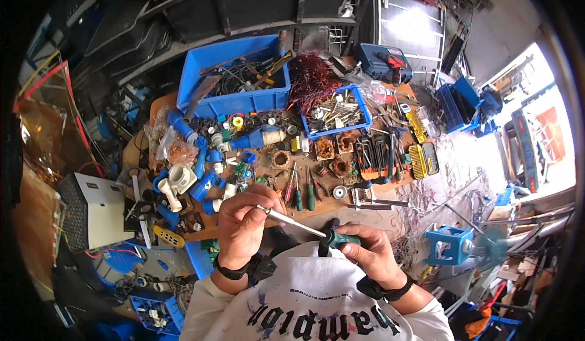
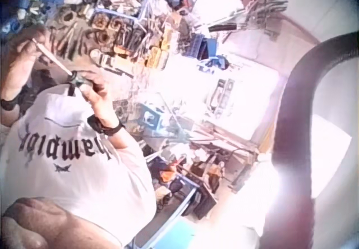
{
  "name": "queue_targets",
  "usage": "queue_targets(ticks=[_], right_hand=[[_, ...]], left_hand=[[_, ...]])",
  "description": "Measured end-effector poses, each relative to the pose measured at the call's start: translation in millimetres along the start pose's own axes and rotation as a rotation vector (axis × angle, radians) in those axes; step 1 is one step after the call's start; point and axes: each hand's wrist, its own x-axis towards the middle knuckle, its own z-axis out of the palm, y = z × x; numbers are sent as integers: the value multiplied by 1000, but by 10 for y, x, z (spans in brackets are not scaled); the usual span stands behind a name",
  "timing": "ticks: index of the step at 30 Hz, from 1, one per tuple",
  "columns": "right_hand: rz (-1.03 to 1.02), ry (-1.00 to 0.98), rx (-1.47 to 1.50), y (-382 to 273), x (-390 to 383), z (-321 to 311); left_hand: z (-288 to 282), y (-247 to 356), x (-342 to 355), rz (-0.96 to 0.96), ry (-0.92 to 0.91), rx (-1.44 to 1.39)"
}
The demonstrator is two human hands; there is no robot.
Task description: The person uses a screwdriver to manipulate a small black component and a yellow plastic casing on a cluttered workbench. They repeatedly pick up and set down the screwdriver, switch between different screwdriver bits, and handle the yellow casing, attempting to unscrew or adjust it. The workspace is filled with various tools, wires, and electronic parts.
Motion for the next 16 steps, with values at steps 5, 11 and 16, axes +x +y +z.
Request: queue_targets(ticks=[5, 11, 16], right_hand=[[-18, -9, -43, -167, -232, -603], [-119, 134, 29, -330, -502, -1391], [-162, 87, 161, -362, -707, -2124]], left_hand=[[539, -345, 197, 73, 4, 89], [1221, -716, 551, 223, 181, -8], [1742, -1145, 751, 55, 126, 106]])
